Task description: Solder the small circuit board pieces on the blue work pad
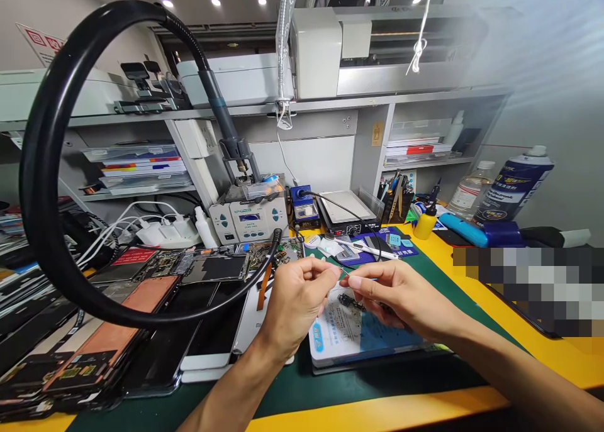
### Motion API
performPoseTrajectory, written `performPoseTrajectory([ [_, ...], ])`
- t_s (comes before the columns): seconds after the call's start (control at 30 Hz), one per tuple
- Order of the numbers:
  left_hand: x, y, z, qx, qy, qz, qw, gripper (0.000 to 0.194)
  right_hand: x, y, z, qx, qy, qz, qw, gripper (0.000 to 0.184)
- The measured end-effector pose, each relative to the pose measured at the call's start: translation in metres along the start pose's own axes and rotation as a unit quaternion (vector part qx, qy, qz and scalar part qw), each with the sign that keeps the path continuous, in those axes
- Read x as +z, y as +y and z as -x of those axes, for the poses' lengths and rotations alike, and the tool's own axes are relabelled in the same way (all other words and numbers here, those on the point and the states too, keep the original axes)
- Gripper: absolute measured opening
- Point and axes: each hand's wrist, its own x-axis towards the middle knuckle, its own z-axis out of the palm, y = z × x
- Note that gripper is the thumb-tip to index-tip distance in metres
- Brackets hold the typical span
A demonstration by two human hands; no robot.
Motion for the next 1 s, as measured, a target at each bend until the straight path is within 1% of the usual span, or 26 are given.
performPoseTrajectory([
  [0.27,-0.0005,-0.0016,0.001,0.002,-0.005,-0.019,1.0,0.025,-0.0001,0.0008,-0.002,0.013,0.0,-0.017,1.0,0.042],
  [0.5,-0.0004,-0.0019,0.0013,-0.001,-0.004,-0.031,1.0,0.026,0.0006,0.0006,-0.0003,0.013,0.007,-0.009,1.0,0.044],
  [0.83,0.0009,-0.0018,0.0023,-0.009,-0.009,-0.027,1.0,0.029,0.0006,-0.0015,-0.0033,0.004,0.02,0.025,0.999,0.045],
  [1.0,0.0024,-0.0017,-0.0001,-0.02,-0.017,-0.008,1.0,0.028,-0.0045,-0.0034,-0.0035,-0.021,0.048,0.068,0.996,0.044],
])
